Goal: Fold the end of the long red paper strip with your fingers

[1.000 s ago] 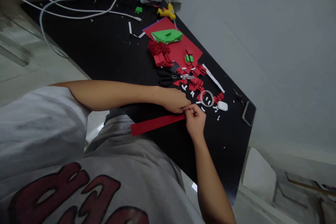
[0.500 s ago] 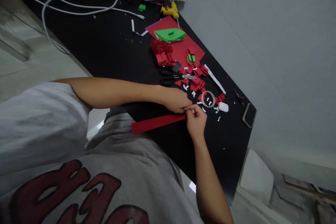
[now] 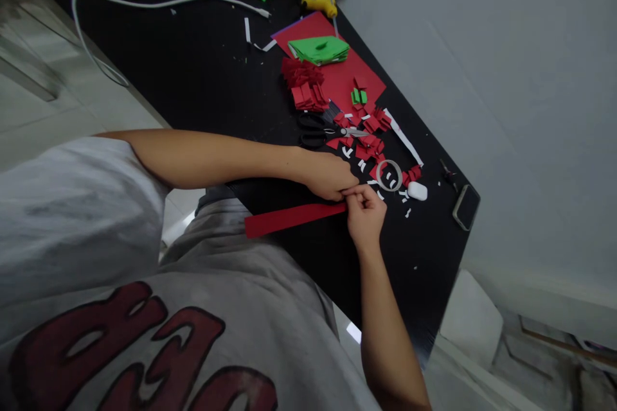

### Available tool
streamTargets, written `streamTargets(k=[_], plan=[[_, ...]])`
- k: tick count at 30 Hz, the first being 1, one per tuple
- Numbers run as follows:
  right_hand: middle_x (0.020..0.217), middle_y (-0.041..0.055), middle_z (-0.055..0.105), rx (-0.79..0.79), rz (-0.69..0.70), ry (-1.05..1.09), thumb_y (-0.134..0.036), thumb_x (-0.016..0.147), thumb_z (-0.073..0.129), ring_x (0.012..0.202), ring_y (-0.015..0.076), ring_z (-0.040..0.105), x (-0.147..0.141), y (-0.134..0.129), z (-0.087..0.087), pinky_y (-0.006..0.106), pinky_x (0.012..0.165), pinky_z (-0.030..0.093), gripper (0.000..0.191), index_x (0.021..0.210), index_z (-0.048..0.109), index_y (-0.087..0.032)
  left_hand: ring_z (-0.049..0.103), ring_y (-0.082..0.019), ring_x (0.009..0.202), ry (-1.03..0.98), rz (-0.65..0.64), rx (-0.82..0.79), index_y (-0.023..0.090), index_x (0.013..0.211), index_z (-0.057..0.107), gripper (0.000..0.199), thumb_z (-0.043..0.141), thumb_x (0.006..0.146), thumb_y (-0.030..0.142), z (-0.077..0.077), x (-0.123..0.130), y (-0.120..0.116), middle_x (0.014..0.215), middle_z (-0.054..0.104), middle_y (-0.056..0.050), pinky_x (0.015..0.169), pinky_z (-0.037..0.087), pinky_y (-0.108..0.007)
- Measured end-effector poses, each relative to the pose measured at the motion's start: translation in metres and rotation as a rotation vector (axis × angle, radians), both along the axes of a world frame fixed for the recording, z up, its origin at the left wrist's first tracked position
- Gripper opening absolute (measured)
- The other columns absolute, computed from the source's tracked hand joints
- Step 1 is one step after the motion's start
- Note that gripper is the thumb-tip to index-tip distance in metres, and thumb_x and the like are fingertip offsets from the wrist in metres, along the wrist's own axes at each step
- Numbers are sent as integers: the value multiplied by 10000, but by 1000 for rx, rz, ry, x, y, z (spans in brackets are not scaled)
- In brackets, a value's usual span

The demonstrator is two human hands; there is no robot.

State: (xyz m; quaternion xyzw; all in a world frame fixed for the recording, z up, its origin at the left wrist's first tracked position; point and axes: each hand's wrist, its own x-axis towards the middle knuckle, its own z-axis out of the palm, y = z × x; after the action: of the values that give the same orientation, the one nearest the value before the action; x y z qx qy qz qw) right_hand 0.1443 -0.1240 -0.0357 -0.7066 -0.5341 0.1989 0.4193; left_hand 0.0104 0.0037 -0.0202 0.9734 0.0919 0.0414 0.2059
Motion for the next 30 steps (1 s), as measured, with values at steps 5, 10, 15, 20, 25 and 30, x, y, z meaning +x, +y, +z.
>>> streamTargets(k=[5,10,15,20,25,30], plan=[[505,-82,350,0,2,-5,-291,762,640,499,90,291,-1,0,1,256,523,228,110,710,684,-205,666,-253,856,-14,4,-44,216,984,797,204,674,823,229,1,0,0,969,763,-113,814,502,-372],[511,-81,344,-10,4,-12,-288,763,630,501,91,294,-1,0,1,255,523,226,111,711,684,-207,674,-260,874,-8,10,-34,227,991,801,206,680,824,238,3,-1,-1,959,766,-114,831,510,-379],[513,-79,362,-12,1,31,-295,758,639,506,93,300,0,1,0,252,520,245,118,701,684,-202,688,-264,898,25,4,-1,190,1065,800,247,659,869,246,7,-4,-2,1003,768,-141,816,511,-367],[511,-82,366,-28,8,61,-313,770,641,498,89,301,0,0,0,250,517,245,135,709,681,-200,695,-256,912,65,5,29,180,1130,780,284,641,904,282,10,-5,-2,1059,768,-143,797,509,-346],[509,-82,362,-38,10,51,-306,776,636,500,90,308,-1,0,1,248,520,259,129,717,682,-201,702,-257,918,82,-11,55,188,1138,778,282,626,920,282,12,-6,-2,1059,768,-142,777,506,-337],[507,-87,341,-23,13,62,-310,766,633,500,89,294,-1,1,1,248,519,253,134,703,679,-201,708,-259,916,97,-10,56,185,1106,784,258,616,929,271,18,-9,-4,1036,770,-143,784,504,-337]])
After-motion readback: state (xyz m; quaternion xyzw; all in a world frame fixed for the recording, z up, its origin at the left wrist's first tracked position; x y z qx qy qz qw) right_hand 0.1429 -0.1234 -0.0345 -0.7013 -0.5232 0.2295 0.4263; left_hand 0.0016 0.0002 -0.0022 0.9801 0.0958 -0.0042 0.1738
